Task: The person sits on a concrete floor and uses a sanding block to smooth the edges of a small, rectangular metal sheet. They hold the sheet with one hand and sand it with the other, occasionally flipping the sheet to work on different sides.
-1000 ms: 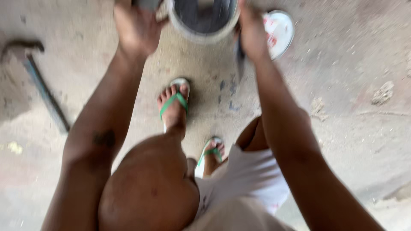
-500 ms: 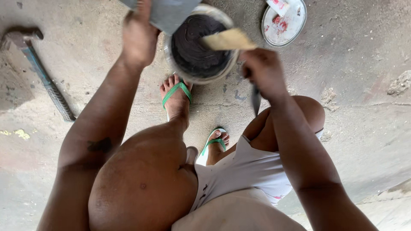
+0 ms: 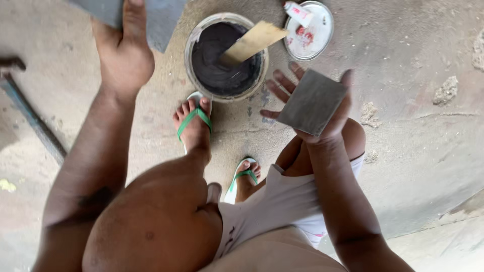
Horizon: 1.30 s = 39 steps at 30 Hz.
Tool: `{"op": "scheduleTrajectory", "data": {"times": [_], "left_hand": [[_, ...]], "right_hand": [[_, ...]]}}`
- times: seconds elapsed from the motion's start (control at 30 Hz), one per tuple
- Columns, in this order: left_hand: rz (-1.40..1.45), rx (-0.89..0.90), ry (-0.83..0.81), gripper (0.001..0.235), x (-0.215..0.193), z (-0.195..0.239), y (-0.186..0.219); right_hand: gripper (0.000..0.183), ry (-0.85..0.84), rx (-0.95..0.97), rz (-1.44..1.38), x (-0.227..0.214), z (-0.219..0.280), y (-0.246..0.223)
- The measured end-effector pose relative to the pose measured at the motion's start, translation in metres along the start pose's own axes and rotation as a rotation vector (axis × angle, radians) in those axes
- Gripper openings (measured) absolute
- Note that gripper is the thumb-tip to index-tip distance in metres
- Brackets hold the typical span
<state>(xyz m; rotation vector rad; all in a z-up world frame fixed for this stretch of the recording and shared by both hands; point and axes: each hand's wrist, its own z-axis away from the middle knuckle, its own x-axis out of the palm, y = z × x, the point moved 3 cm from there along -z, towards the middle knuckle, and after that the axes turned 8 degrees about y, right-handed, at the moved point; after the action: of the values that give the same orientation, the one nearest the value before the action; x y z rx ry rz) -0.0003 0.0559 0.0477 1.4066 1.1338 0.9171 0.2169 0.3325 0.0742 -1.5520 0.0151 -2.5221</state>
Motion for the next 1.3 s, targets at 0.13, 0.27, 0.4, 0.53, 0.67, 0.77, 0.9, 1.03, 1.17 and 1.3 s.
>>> {"op": "scheduleTrajectory", "data": {"times": [0.13,0.27,0.4,0.53,0.67,0.77,0.9,1.03,1.17,1.3], "left_hand": [[-0.096,-0.075,-0.068,0.015,-0.008,0.008,0.018],[-0.001,-0.065,-0.024,0.01,-0.008,-0.001,0.033],[0.086,-0.095,-0.115,0.007,-0.005,0.003,0.051],[0.004,-0.143,-0.191,0.008,-0.004,0.006,0.064],[0.027,-0.064,-0.221,0.009,-0.003,0.005,0.069],[0.119,-0.039,-0.203,0.011,-0.006,0.004,0.07],[0.048,-0.014,-0.27,0.014,-0.006,0.006,0.078],[-0.103,0.273,-0.467,0.03,0.01,0.012,0.098],[-0.271,0.228,-0.527,0.058,0.018,0.023,0.103],[-0.413,0.326,-0.397,0.062,0.003,0.026,0.105]], "right_hand": [[0.12,-0.106,-0.065,0.109,-0.009,0.025,-0.012],[0.12,-0.236,-0.048,0.146,0.001,0.02,-0.034],[0.123,-0.238,-0.038,0.088,0.018,0.021,-0.026],[0.134,-0.202,0.002,0.045,0.035,0.015,-0.013],[0.147,-0.278,0.068,-0.098,0.053,0.013,0.0],[0.137,-0.245,-0.033,0.272,0.069,0.016,0.005],[0.104,-0.285,-0.075,0.632,0.092,0.017,0.007],[0.108,-0.371,-0.075,0.884,0.098,-0.024,0.013],[0.106,-0.454,-0.03,0.836,0.087,-0.06,0.041],[0.113,-0.456,0.009,0.772,0.083,-0.058,0.076]]}}
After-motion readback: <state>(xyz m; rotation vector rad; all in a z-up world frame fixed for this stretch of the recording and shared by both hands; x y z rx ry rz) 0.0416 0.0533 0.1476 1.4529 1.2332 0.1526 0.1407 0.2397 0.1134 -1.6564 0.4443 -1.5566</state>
